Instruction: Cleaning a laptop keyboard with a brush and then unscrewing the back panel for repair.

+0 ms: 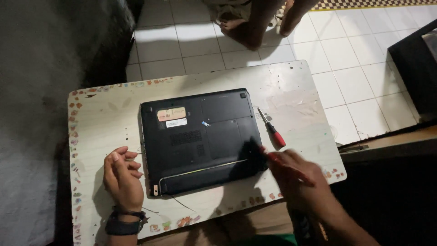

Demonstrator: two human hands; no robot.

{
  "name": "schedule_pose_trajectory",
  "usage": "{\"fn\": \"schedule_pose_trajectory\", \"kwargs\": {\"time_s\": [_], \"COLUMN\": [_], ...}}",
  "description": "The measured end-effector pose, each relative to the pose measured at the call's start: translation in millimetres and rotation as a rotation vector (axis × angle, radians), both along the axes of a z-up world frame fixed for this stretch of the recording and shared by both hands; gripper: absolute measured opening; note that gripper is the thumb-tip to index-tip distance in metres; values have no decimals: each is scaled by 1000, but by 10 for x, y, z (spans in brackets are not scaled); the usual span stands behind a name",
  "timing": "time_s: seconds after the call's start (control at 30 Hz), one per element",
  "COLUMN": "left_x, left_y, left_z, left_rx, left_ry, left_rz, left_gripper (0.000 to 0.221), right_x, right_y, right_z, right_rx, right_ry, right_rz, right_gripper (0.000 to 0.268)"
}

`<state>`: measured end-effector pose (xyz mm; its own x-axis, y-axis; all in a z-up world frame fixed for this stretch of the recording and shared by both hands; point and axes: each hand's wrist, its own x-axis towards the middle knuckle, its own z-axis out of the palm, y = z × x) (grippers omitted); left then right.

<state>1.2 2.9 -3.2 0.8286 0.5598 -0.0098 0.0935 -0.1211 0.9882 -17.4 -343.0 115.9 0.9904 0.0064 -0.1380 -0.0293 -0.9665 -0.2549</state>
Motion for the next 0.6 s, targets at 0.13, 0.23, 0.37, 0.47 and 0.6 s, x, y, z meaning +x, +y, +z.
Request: {"fn": "schedule_pose_trajectory", "kwargs": {"time_s": [0.13, 0.23, 0.37, 0.47, 0.6], "left_x": [19, 6, 11, -1, 2], "left_y": [4, 8, -1, -6, -18], "left_z": [-24, -11, -32, -25, 13], "left_rx": [19, 0, -15, 49, 48], "left_ry": [-11, -2, 10, -31, -19], "left_rz": [-9, -25, -8, -27, -7], "left_gripper": [45, 45, 45, 49, 43], "right_x": [-227, -216, -356, -563, -353], "right_y": [76, -314, -162, -256, 156], "right_z": [142, -218, -219, -640, 75], "right_rx": [293, 426, 368, 335, 907], "right_ry": [687, 426, -206, -17, 394], "right_rz": [-302, -185, -165, 272, -250], "right_gripper": [30, 16, 16, 30, 40]}}
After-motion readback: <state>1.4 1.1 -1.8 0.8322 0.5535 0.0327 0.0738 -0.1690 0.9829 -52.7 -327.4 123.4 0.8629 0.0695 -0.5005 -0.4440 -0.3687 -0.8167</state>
